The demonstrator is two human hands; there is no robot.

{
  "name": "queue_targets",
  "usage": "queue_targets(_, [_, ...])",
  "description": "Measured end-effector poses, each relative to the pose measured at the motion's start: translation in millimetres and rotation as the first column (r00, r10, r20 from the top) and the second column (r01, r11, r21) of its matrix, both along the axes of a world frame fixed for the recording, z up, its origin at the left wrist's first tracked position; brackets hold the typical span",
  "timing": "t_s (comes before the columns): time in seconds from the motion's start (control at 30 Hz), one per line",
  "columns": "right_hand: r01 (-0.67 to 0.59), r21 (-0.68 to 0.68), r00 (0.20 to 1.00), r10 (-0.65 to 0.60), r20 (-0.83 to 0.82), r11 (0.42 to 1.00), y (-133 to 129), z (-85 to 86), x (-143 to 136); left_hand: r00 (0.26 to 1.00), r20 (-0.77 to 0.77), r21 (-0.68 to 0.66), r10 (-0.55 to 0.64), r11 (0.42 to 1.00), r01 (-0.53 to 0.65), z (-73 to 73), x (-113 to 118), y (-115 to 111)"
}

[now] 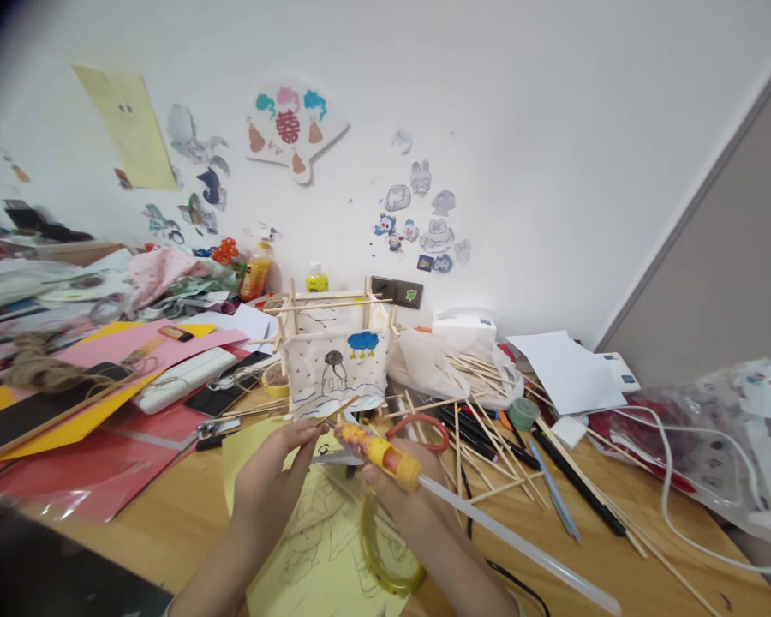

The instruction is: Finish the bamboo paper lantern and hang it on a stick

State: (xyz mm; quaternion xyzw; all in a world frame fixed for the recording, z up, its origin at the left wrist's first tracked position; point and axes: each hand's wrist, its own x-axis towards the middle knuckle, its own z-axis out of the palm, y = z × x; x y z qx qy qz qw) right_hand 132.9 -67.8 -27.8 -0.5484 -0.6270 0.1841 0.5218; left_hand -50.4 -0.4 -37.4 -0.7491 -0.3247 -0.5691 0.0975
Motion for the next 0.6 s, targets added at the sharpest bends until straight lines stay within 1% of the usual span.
queue_targets(0.17, [0.053, -0.022, 0.998, -0.054, -0.041, 0.998, -1, -2.1, 2, 1.0, 0.006, -0.003, 0.002, 1.0, -0.002, 0.6, 0, -1])
queue_targets(0.33, [0.037, -0.062, 0.999, -0.039, -0.032, 0.997, -2, 8.9, 1, 1.0, 0.015, -0.001, 0.007, 1.0, -0.007, 2.6, -2, -3])
queue_targets(0.43, [0.078, -0.068, 0.996, -0.08, -0.034, 0.995, -4, 15.8, -2, 1.0, 0.025, -0.001, 0.01, 1.0, -0.01, 2.0, -2, -3])
queue_targets(0.6, [0.134, -0.096, 0.991, -0.135, -0.006, 0.986, -4, 16.2, -2, 1.0, 0.031, -0.014, 0.004, 1.0, -0.003, 1.0, -2, -3])
